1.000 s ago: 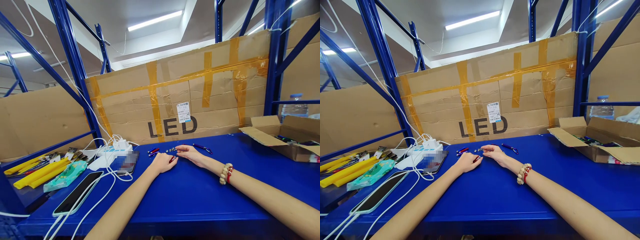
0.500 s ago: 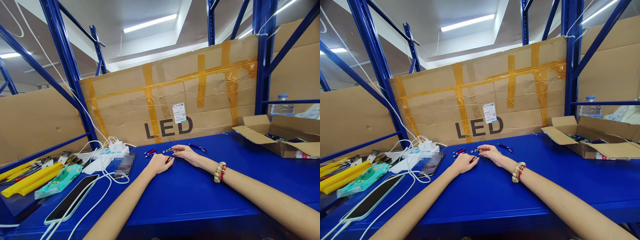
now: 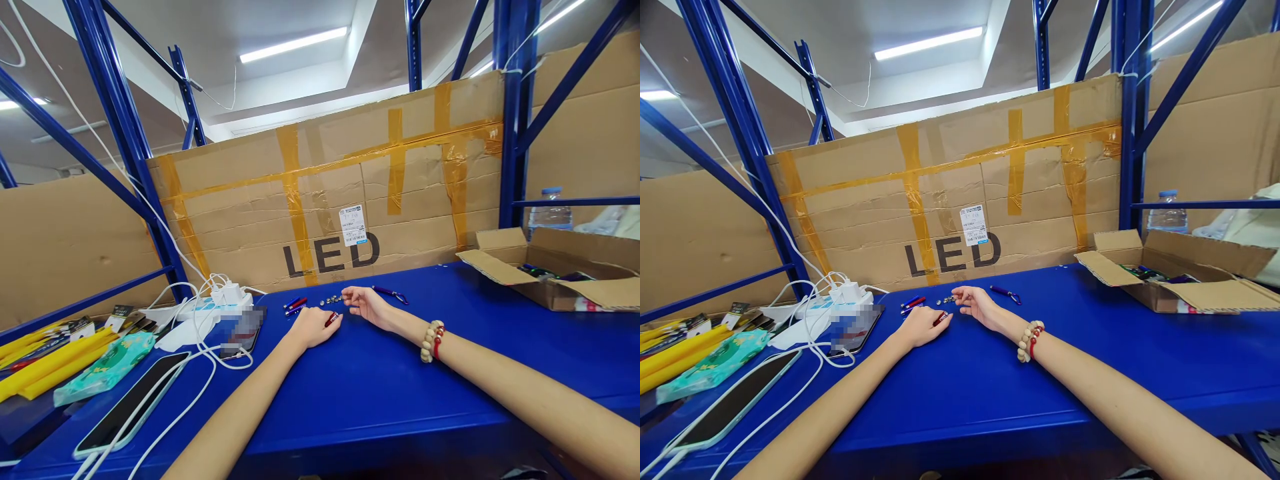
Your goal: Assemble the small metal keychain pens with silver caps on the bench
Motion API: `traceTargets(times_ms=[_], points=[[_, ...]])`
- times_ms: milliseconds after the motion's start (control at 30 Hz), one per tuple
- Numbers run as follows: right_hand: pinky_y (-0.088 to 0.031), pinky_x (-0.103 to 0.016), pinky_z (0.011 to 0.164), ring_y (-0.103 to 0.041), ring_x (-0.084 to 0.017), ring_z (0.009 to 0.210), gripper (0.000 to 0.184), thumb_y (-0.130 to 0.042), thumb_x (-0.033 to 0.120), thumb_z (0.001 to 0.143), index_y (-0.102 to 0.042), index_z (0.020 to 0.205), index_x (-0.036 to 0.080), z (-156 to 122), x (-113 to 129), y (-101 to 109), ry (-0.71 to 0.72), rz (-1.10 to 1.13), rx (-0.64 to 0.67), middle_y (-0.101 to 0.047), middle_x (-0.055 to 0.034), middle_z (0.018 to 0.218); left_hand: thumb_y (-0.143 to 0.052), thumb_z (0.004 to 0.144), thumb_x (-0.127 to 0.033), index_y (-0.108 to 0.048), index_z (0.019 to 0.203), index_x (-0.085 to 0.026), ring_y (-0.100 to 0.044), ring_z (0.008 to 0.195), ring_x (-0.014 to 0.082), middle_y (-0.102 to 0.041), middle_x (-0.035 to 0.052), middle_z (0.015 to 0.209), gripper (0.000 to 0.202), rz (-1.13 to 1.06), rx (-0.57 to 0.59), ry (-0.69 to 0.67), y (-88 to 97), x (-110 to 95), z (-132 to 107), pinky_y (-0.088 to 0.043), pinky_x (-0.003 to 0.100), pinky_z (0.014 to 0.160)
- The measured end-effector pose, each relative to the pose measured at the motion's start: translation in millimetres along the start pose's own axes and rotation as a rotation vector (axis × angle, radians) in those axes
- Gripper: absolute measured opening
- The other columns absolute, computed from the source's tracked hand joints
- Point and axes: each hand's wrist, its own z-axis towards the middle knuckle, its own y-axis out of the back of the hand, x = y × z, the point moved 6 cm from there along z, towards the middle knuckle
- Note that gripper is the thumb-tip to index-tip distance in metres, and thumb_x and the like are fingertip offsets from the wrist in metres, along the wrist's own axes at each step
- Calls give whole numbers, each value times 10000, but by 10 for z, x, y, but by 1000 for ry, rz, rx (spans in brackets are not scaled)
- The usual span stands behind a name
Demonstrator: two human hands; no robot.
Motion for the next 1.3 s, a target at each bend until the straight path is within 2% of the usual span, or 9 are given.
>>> traceTargets(times_ms=[67,200,367,900,1300], points=[[-350,-204,467,-432,-90,468,108,-411,141,584,-516,559,154,-23,7,-42,-25,43,60,-493,5,525,-276,873,-394,-582,626,-160,-598,610,176,-643,69,643,457,-9,1,2,4,0,0,-344,245,539],[-260,-217,390,-279,-85,355,215,-362,227,639,-304,435,193,-23,2,-78,-47,104,163,-316,32,387,-270,869,-399,-591,632,-161,-596,612,172,-641,69,633,465,-6,15,7,1,-1,4,-347,239,531],[-205,-219,355,-181,-71,312,288,-354,218,650,-191,413,208,1,-10,-76,-54,114,196,-232,45,334,-256,873,-407,-602,638,-165,-593,599,171,-647,76,646,483,-7,12,3,-14,3,7,-345,241,529],[-174,-192,303,-182,-58,283,279,-356,194,647,-212,408,201,-10,-27,-83,-102,129,198,-233,53,333,-271,877,-404,-574,618,-160,-594,597,174,-640,71,637,467,-25,-14,-22,-34,8,11,-322,244,528],[-164,-181,296,-170,-44,299,319,-387,191,702,-200,443,196,-24,-43,-103,-132,103,206,-208,73,370,-264,877,-399,-586,620,-161,-581,572,158,-642,63,636,476,4,-12,-23,-33,7,11,-281,242,494]])
